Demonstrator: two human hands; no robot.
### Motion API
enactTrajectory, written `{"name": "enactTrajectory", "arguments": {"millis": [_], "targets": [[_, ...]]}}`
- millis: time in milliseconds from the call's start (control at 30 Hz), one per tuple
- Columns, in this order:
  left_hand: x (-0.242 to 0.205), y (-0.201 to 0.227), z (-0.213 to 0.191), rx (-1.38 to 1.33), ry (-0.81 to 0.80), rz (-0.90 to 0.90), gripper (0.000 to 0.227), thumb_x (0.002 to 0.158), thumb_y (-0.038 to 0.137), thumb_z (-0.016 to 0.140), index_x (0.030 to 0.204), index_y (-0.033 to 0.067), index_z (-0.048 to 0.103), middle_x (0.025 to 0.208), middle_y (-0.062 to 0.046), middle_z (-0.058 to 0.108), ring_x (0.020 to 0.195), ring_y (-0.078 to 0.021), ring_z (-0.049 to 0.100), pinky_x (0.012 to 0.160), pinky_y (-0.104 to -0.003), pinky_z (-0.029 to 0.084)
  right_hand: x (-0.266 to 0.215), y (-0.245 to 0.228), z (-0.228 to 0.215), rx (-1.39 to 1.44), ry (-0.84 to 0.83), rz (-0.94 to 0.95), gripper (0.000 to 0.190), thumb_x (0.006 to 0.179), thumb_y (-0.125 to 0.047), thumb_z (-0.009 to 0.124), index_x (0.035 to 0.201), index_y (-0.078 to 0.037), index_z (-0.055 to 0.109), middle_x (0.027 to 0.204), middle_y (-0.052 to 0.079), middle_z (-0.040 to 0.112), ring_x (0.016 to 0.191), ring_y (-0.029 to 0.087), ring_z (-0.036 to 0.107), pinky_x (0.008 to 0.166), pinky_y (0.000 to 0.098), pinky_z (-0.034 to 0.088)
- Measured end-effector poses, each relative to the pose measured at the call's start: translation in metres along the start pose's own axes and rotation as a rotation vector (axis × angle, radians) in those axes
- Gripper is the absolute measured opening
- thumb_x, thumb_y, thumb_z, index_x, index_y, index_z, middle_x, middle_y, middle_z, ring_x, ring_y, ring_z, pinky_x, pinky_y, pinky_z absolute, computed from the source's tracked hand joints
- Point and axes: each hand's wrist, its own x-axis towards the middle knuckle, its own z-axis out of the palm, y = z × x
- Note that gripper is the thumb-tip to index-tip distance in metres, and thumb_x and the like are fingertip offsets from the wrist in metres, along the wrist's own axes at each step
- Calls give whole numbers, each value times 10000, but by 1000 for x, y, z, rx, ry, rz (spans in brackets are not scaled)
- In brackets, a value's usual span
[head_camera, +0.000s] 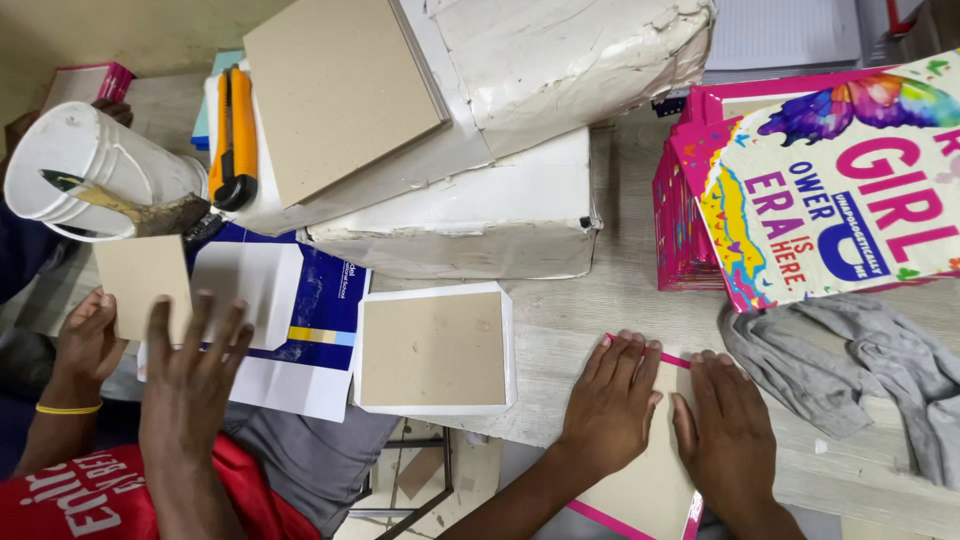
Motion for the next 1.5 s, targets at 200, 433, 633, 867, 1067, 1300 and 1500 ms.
{"name": "enactTrajectory", "arguments": {"millis": [200, 433, 633, 867, 1067, 1300, 1500], "targets": [[4, 2, -4, 82, -36, -24, 532, 1037, 192, 581, 1543, 28, 558, 1372, -260, 655, 1354, -435, 578, 1196, -545, 391, -7, -18, 1, -212, 11, 38, 525, 1044, -310, 663, 1396, 76, 724, 1358, 178, 795, 1301, 301, 756, 1201, 423, 567], [-12, -4, -2, 157, -53, 95, 464, 1013, 267, 722, 1455, 149, 643, 1407, -108, 666, 1246, -332, 622, 1051, -468, 458, -52, -44, -9, -252, -35, 133, 642, 1076, -341, 502, 1512, 116, 622, 1500, 259, 715, 1413, 389, 689, 1227, 487, 543], [-29, -6, 4, 3, -120, 145, 563, 969, 26, 586, 1527, 108, 601, 1627, -178, 569, 1504, -410, 518, 1295, -569, 345, -92, 6, -21, -43, -75, 147, 607, 856, -457, 789, 1363, -128, 741, 1376, 21, 780, 1255, 176, 754, 973, 355, 623], [-34, -11, 6, -75, -60, 176, 567, 787, -106, 656, 1341, 14, 668, 1316, -120, 669, 1402, -382, 549, 1317, -585, 341, -4, 73, 23, 296, -163, 418, 271, 983, -100, 674, 1251, -64, 694, 1209, 184, 665, 1140, 386, 644, 929, 516, 518], [-44, -10, 19, -59, 40, 175, 424, 739, -133, 613, 1137, -19, 704, 1115, -153, 657, 1219, -391, 594, 1277, -606, 412, 24, 22, 15, 476, -509, 342, 201, 832, -35, 682, 891, -204, 772, 933, -6, 747, 858, 247, 747, 769, 394, 530], [-38, -12, 13, -95, 39, 176, 472, 719, -155, 639, 1173, -37, 694, 1117, -149, 638, 1163, -380, 574, 1266, -617, 426, -36, 63, -2, 216, -785, 483, 196, 771, -113, 645, 683, -265, 731, 806, -93, 809, 741, 212, 754, 741, 390, 544], [-45, -18, 21, -142, 1, 159, 635, 680, -125, 718, 1310, -54, 687, 1124, -135, 626, 1144, -381, 552, 1250, -653, 437, 89, 23, 66, 329, -742, 182, 288, 652, 41, 599, 712, -204, 737, 771, -30, 749, 739, 234, 685, 683, 400, 500]]}}
